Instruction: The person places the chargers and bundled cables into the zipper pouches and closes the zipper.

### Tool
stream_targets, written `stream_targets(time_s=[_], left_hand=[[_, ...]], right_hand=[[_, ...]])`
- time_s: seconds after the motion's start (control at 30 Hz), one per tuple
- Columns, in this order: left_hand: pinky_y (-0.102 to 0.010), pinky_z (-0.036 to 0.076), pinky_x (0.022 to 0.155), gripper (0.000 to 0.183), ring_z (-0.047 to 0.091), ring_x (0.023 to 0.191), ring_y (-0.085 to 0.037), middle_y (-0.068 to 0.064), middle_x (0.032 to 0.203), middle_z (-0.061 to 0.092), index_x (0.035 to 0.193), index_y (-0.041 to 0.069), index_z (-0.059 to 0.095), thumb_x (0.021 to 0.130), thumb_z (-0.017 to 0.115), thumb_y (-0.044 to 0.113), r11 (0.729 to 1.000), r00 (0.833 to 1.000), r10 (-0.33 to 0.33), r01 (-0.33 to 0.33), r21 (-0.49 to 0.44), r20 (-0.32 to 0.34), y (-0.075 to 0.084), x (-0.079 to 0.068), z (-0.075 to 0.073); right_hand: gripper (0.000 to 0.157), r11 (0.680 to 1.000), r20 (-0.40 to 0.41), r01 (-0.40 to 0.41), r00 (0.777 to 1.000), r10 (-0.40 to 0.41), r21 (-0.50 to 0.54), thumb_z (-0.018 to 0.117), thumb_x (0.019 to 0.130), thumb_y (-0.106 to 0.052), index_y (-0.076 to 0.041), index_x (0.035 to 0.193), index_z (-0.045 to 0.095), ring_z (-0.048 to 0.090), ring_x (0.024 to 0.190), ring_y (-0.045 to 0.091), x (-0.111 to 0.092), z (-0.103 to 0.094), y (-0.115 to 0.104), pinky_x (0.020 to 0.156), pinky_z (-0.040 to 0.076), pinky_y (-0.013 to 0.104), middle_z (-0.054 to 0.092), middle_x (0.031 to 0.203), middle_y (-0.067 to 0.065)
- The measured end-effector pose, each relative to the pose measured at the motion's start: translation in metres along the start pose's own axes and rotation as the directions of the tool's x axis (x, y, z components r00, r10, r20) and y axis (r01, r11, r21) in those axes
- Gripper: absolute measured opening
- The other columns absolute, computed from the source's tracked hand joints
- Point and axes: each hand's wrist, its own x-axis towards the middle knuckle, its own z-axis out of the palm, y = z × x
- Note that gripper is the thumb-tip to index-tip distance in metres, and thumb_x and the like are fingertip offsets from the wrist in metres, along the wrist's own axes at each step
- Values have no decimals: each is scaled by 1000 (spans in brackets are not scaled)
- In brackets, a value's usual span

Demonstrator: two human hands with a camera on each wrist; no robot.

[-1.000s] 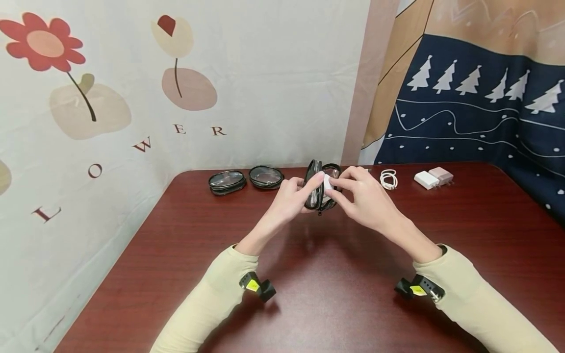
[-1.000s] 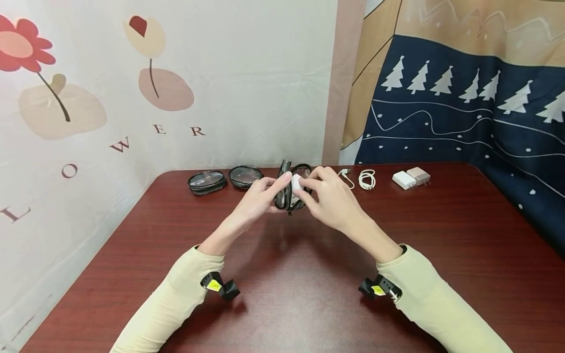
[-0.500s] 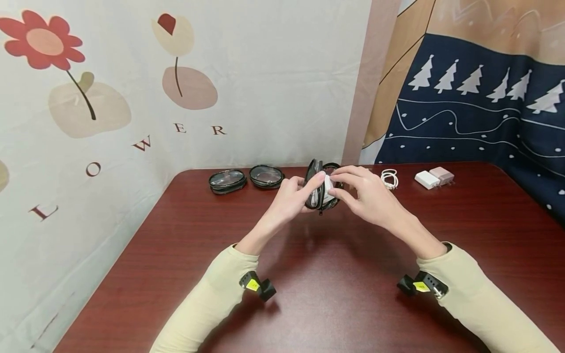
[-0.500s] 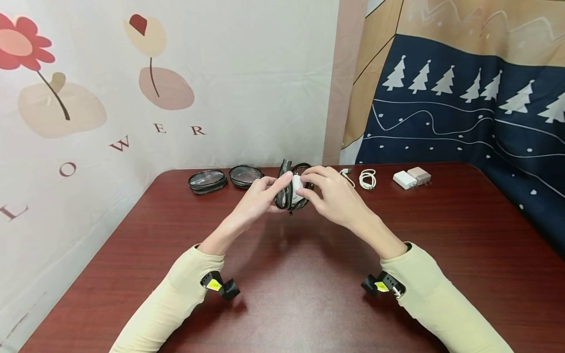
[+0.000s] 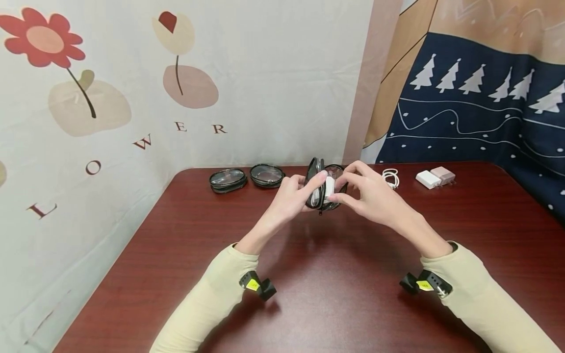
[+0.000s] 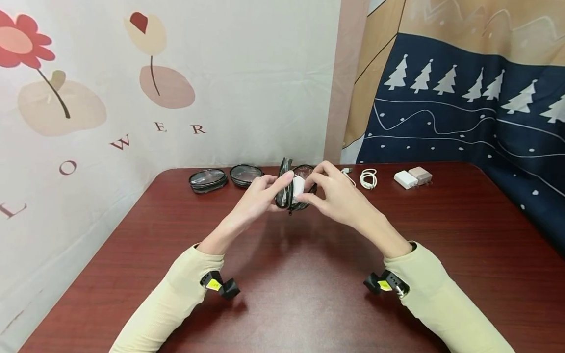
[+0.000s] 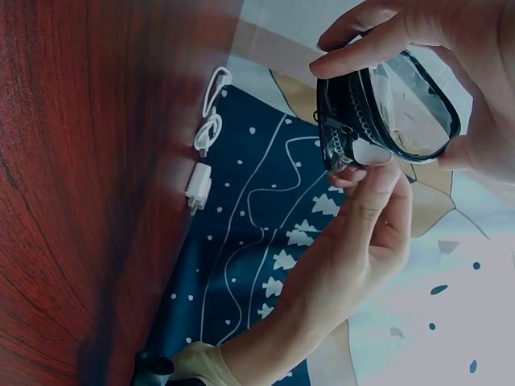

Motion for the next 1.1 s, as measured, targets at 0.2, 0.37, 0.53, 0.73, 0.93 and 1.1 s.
stream_targets(time_s=[0.2,0.37,0.53,0.73,0.93,1.1], left_hand=[[-34,62,67,52,73,74,-18,-14,84,73,107,-5,66,99,62,46,1000,1000,5,-4,-5,6,0,0,1],[-34,62,67,52,73,73,-17,-14,83,74,107,-4,66,98,62,47,1000,1000,6,-6,0,5,-1,0,1],[-34,62,66,51,71,71,-16,-14,81,73,106,-3,66,97,64,46,1000,1000,3,-3,21,-3,0,0,0],[-34,61,62,44,68,64,-12,-12,72,71,98,-1,69,96,66,43,999,1000,24,-24,47,-3,0,1,0],[-30,58,59,41,64,64,-12,-11,73,71,91,1,72,96,66,41,992,994,107,-107,73,1,-1,3,-2],[-30,49,75,55,57,89,-17,-12,101,64,112,4,58,91,68,53,992,998,28,-19,125,-63,0,-1,-3]], right_hand=[[18,1000,-9,30,1000,-30,-8,88,79,-14,-11,86,72,49,77,18,-1,1,0,63,45,31,53,97,5],[16,999,-24,50,998,-51,-13,87,80,-11,-11,83,71,51,78,18,0,2,0,64,46,31,54,96,5],[17,998,-18,62,998,-63,-11,86,80,-9,-11,78,69,54,80,20,1,2,-2,66,47,33,55,94,5],[19,997,23,74,997,-74,-3,83,82,-4,-14,76,68,57,82,20,1,1,-4,68,50,37,57,96,5],[17,994,11,113,994,-113,-4,84,81,-5,-12,77,69,57,82,19,2,1,-4,69,51,36,57,96,5],[17,987,-33,162,986,-161,1,85,79,-5,-11,78,70,55,82,18,2,2,-4,67,51,33,56,97,6]])
